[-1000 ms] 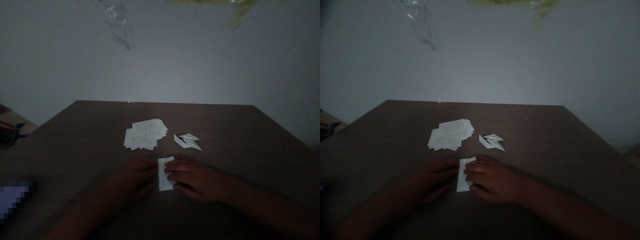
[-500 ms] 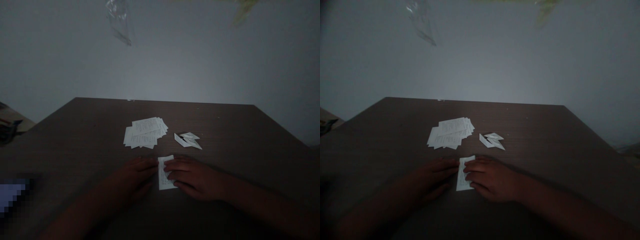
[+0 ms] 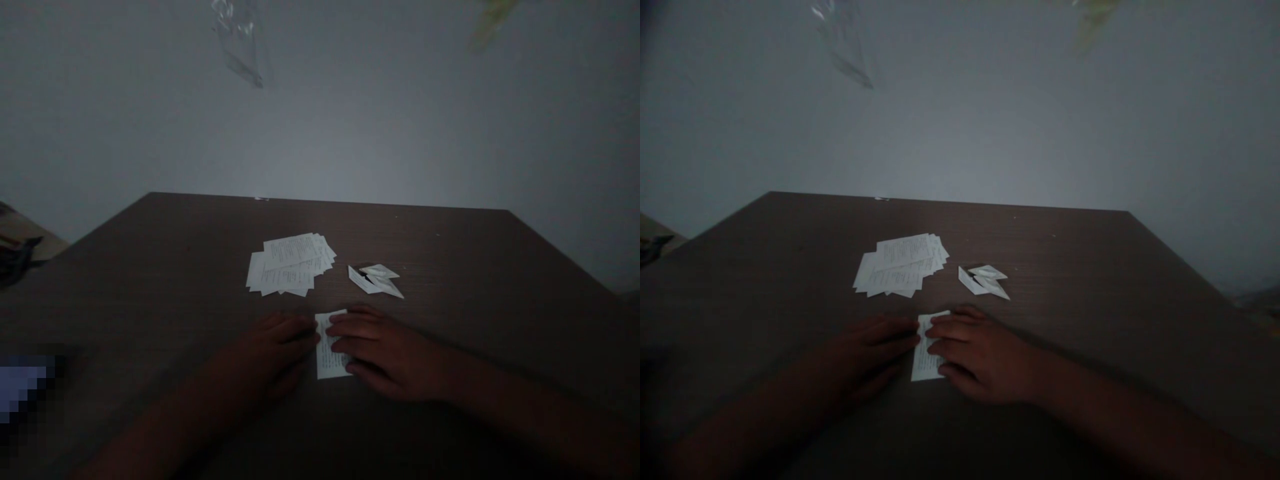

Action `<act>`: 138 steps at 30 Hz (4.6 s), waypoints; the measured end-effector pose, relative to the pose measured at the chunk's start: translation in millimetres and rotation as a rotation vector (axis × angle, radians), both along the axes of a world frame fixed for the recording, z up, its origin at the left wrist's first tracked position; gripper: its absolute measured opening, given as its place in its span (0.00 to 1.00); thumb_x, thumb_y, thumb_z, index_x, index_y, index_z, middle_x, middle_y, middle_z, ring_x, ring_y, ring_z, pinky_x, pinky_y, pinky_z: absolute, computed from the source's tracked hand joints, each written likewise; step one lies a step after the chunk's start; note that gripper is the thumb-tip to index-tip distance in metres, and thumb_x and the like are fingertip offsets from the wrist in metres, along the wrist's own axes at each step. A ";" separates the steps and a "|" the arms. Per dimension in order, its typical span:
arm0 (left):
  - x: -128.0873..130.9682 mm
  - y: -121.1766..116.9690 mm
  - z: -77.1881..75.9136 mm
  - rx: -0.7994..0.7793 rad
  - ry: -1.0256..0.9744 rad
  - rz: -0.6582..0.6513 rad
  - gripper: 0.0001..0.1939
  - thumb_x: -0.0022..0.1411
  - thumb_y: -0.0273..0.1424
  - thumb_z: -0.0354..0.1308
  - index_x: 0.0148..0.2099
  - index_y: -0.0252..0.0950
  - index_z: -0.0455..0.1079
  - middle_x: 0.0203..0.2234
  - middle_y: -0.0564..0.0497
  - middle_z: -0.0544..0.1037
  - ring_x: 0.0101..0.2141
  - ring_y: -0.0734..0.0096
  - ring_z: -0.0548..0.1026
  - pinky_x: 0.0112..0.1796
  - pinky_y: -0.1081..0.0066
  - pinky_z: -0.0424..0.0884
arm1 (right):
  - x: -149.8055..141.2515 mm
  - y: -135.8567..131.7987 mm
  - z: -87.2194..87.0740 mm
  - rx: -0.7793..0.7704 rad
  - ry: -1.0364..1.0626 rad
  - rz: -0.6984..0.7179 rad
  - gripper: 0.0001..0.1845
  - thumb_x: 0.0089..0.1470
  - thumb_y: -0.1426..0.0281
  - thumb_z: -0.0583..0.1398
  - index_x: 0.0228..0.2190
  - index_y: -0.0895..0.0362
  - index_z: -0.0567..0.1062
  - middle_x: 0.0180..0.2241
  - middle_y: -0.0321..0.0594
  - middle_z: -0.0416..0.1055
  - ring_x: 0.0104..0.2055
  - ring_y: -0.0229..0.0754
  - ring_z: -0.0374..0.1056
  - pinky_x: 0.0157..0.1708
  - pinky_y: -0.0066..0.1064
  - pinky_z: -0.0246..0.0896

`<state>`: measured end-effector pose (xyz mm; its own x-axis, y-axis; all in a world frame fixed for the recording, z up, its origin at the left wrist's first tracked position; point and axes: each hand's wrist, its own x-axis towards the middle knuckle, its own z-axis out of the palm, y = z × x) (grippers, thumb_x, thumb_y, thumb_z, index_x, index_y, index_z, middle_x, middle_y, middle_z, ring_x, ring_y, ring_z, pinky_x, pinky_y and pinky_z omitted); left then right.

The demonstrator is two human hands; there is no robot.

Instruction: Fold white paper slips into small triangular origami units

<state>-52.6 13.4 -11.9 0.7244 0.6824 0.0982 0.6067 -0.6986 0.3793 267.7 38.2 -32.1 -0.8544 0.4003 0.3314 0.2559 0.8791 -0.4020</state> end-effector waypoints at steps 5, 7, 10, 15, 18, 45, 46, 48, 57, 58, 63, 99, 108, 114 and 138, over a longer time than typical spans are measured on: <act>4.2 -2.1 6.4 0.007 0.022 0.015 0.25 0.77 0.24 0.58 0.70 0.42 0.79 0.68 0.44 0.83 0.64 0.48 0.83 0.67 0.49 0.81 | -2.3 1.0 4.2 -0.042 -0.098 -0.022 0.27 0.79 0.65 0.61 0.72 0.63 0.75 0.72 0.62 0.76 0.77 0.60 0.70 0.80 0.61 0.61; 5.0 -2.1 5.9 0.031 0.029 -0.003 0.25 0.77 0.23 0.57 0.70 0.41 0.79 0.67 0.43 0.84 0.62 0.48 0.84 0.64 0.50 0.84 | -3.2 1.1 5.0 -0.046 -0.114 -0.013 0.28 0.80 0.64 0.61 0.72 0.63 0.75 0.72 0.62 0.76 0.78 0.61 0.69 0.80 0.61 0.61; 4.5 -1.8 3.5 0.040 0.040 -0.009 0.25 0.76 0.24 0.59 0.71 0.41 0.79 0.69 0.41 0.82 0.64 0.48 0.83 0.65 0.50 0.83 | -3.4 0.7 4.8 -0.051 -0.132 -0.019 0.28 0.79 0.64 0.61 0.73 0.61 0.74 0.73 0.60 0.75 0.78 0.60 0.68 0.80 0.61 0.60; 2.5 -2.7 1.3 0.058 0.064 -0.005 0.27 0.75 0.23 0.59 0.72 0.41 0.77 0.73 0.43 0.80 0.69 0.48 0.79 0.72 0.45 0.76 | -2.4 0.5 6.3 -0.069 -0.137 -0.020 0.28 0.78 0.65 0.63 0.73 0.58 0.74 0.75 0.57 0.74 0.79 0.58 0.67 0.82 0.59 0.57; 4.1 -2.7 1.9 0.048 0.052 -0.001 0.26 0.76 0.23 0.60 0.71 0.41 0.78 0.72 0.43 0.80 0.69 0.47 0.80 0.70 0.45 0.78 | -2.1 1.3 7.2 -0.080 -0.125 -0.007 0.28 0.78 0.66 0.63 0.73 0.60 0.74 0.74 0.59 0.74 0.79 0.59 0.67 0.81 0.61 0.58; 31.7 -0.6 7.3 0.020 0.131 0.151 0.06 0.76 0.28 0.71 0.53 0.38 0.84 0.60 0.42 0.87 0.58 0.43 0.83 0.60 0.41 0.81 | -0.5 21.0 -12.4 0.007 0.139 -0.194 0.09 0.77 0.71 0.65 0.49 0.54 0.89 0.48 0.47 0.89 0.56 0.51 0.84 0.61 0.48 0.80; 32.2 -0.4 7.7 0.012 0.135 0.155 0.06 0.76 0.28 0.71 0.53 0.38 0.84 0.60 0.43 0.87 0.59 0.43 0.83 0.60 0.41 0.81 | -0.5 23.7 -12.4 0.013 0.143 -0.208 0.09 0.77 0.72 0.65 0.48 0.54 0.89 0.48 0.46 0.89 0.54 0.51 0.84 0.60 0.48 0.80; 32.7 0.1 8.0 -0.005 0.139 0.165 0.06 0.76 0.30 0.71 0.53 0.40 0.85 0.60 0.44 0.87 0.59 0.43 0.83 0.61 0.42 0.81 | -0.9 27.8 -12.3 0.024 0.157 -0.233 0.09 0.76 0.72 0.66 0.47 0.54 0.89 0.46 0.45 0.89 0.51 0.50 0.84 0.58 0.47 0.80; 31.1 -0.1 7.9 -0.012 0.128 0.176 0.07 0.75 0.29 0.72 0.53 0.39 0.85 0.60 0.43 0.87 0.60 0.41 0.84 0.62 0.39 0.81 | 0.7 26.7 -6.7 -0.045 0.090 -0.268 0.06 0.70 0.68 0.73 0.48 0.51 0.89 0.50 0.45 0.88 0.55 0.52 0.82 0.62 0.50 0.78; 31.3 -0.2 8.4 -0.011 0.135 0.176 0.07 0.75 0.29 0.72 0.53 0.39 0.85 0.60 0.43 0.87 0.60 0.41 0.84 0.61 0.39 0.81 | 1.9 26.0 -5.0 -0.060 0.069 -0.266 0.08 0.69 0.67 0.74 0.49 0.51 0.89 0.52 0.45 0.87 0.56 0.53 0.81 0.63 0.51 0.77; 32.8 0.3 10.0 -0.018 0.143 0.178 0.06 0.75 0.29 0.72 0.52 0.40 0.85 0.60 0.44 0.87 0.61 0.42 0.83 0.61 0.41 0.81 | 7.6 23.3 3.1 -0.094 -0.014 -0.210 0.21 0.65 0.64 0.76 0.57 0.53 0.86 0.58 0.49 0.84 0.63 0.57 0.78 0.69 0.55 0.72; 32.8 0.4 5.3 0.011 0.138 0.191 0.20 0.74 0.37 0.74 0.64 0.42 0.84 0.63 0.41 0.85 0.63 0.38 0.81 0.63 0.37 0.78 | -8.1 32.8 -15.4 0.009 0.017 -0.531 0.10 0.64 0.69 0.74 0.36 0.52 0.78 0.41 0.42 0.80 0.48 0.53 0.75 0.51 0.44 0.70; 35.3 -2.5 10.0 0.027 0.138 0.216 0.23 0.72 0.32 0.73 0.67 0.41 0.83 0.63 0.40 0.85 0.63 0.38 0.81 0.64 0.36 0.79 | -10.3 10.5 -8.7 -0.012 -0.070 -0.381 0.10 0.62 0.69 0.74 0.33 0.52 0.78 0.36 0.37 0.79 0.41 0.48 0.76 0.46 0.41 0.65; 34.9 -3.0 7.8 0.045 0.108 0.197 0.23 0.71 0.32 0.73 0.66 0.41 0.82 0.63 0.40 0.85 0.63 0.38 0.80 0.64 0.37 0.79 | -13.0 12.4 -12.6 -0.048 -0.019 -0.457 0.15 0.58 0.72 0.74 0.29 0.53 0.74 0.31 0.34 0.76 0.36 0.44 0.73 0.40 0.36 0.60; 37.7 -2.2 10.5 0.019 0.157 0.195 0.23 0.72 0.32 0.70 0.67 0.39 0.82 0.65 0.37 0.84 0.65 0.34 0.80 0.64 0.31 0.77 | -11.0 32.0 -19.6 0.001 0.000 -0.635 0.19 0.65 0.67 0.72 0.26 0.52 0.72 0.29 0.35 0.73 0.31 0.43 0.69 0.33 0.34 0.57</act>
